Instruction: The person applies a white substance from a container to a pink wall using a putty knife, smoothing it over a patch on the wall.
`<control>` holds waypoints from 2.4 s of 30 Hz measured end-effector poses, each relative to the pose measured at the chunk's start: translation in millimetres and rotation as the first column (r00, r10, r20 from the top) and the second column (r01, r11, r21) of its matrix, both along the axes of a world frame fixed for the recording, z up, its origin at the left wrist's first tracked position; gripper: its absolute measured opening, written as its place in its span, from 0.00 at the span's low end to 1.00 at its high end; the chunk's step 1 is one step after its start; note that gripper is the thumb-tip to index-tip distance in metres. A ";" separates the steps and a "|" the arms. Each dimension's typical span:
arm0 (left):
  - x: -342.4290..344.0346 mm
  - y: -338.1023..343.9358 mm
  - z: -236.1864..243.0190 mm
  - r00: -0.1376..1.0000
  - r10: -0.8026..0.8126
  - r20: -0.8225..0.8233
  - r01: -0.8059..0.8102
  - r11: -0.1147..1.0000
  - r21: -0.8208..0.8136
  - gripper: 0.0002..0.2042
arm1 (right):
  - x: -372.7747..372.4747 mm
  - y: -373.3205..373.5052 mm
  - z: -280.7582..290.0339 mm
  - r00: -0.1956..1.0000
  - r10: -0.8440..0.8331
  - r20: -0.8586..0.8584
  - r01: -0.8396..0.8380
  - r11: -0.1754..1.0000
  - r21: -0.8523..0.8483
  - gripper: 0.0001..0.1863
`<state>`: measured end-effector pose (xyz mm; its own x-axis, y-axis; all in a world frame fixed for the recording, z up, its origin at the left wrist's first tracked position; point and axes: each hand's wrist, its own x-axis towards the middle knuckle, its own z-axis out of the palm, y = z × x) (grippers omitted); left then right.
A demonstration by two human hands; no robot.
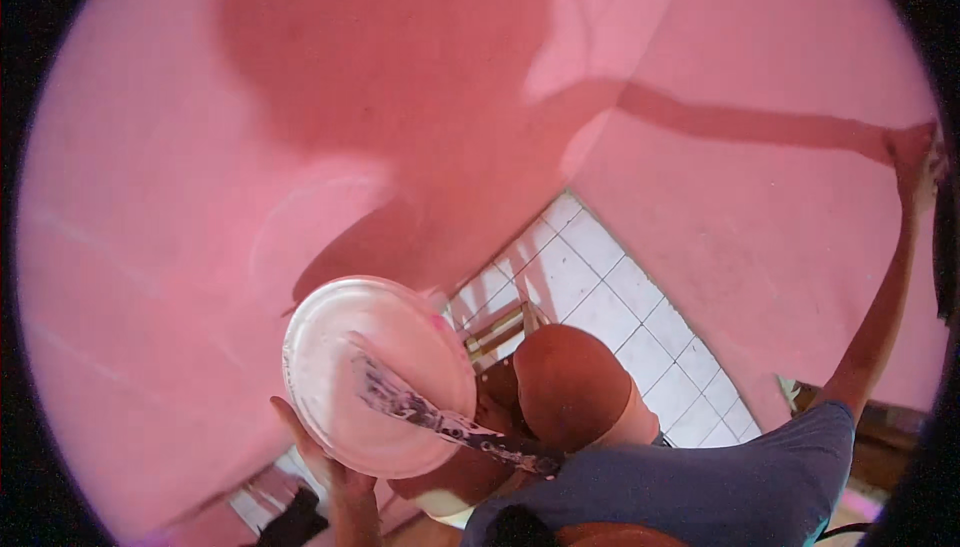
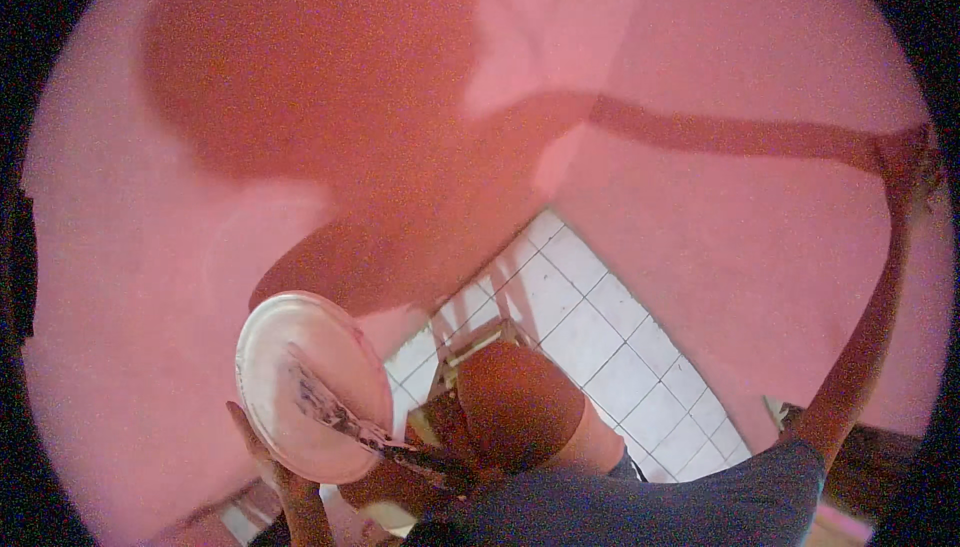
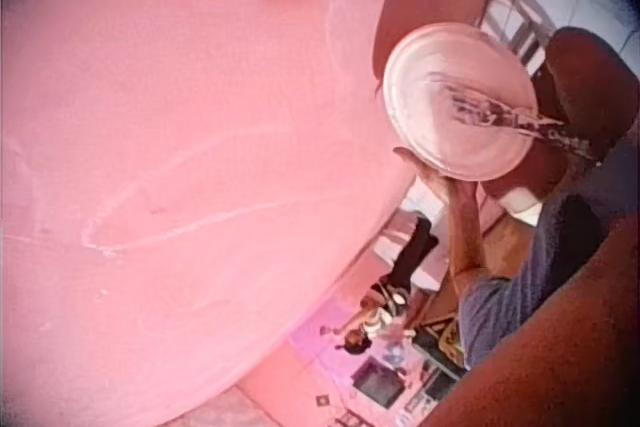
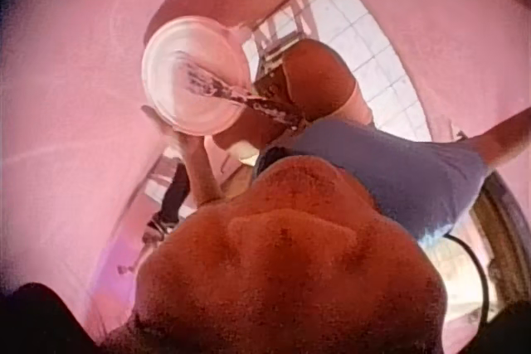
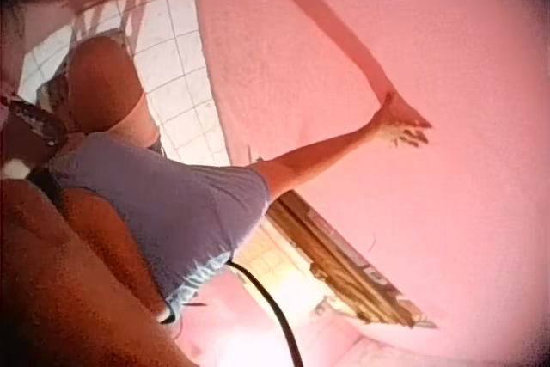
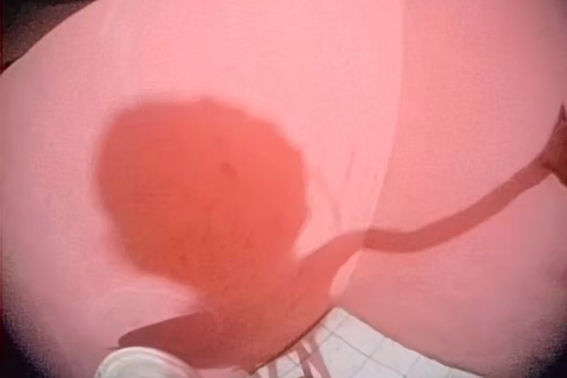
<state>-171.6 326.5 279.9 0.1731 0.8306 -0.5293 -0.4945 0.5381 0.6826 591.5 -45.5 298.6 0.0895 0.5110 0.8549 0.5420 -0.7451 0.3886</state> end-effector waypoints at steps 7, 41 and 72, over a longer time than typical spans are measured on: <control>99.2 50.3 3.8 0.988 -0.143 0.066 0.153 0.971 -0.183 0.34 | -27.4 28.6 -4.7 0.828 -0.521 -0.207 0.551 0.826 0.121 0.55; -2.1 18.1 389.6 0.834 -0.396 0.383 0.427 0.904 0.003 0.42 | -225.9 202.1 281.9 0.747 0.204 -0.632 0.101 0.906 0.412 0.32; 105.1 -100.1 471.0 0.815 0.123 0.567 -0.246 0.958 0.147 0.33 | -418.4 250.1 516.2 -0.215 0.106 -0.971 -0.949 0.214 0.233 0.19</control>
<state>-66.5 226.4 750.9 0.2141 0.9542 -0.2088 -0.8937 0.2777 0.3523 173.1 204.6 814.8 -0.3049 0.9491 0.0787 0.6808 0.2750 -0.6788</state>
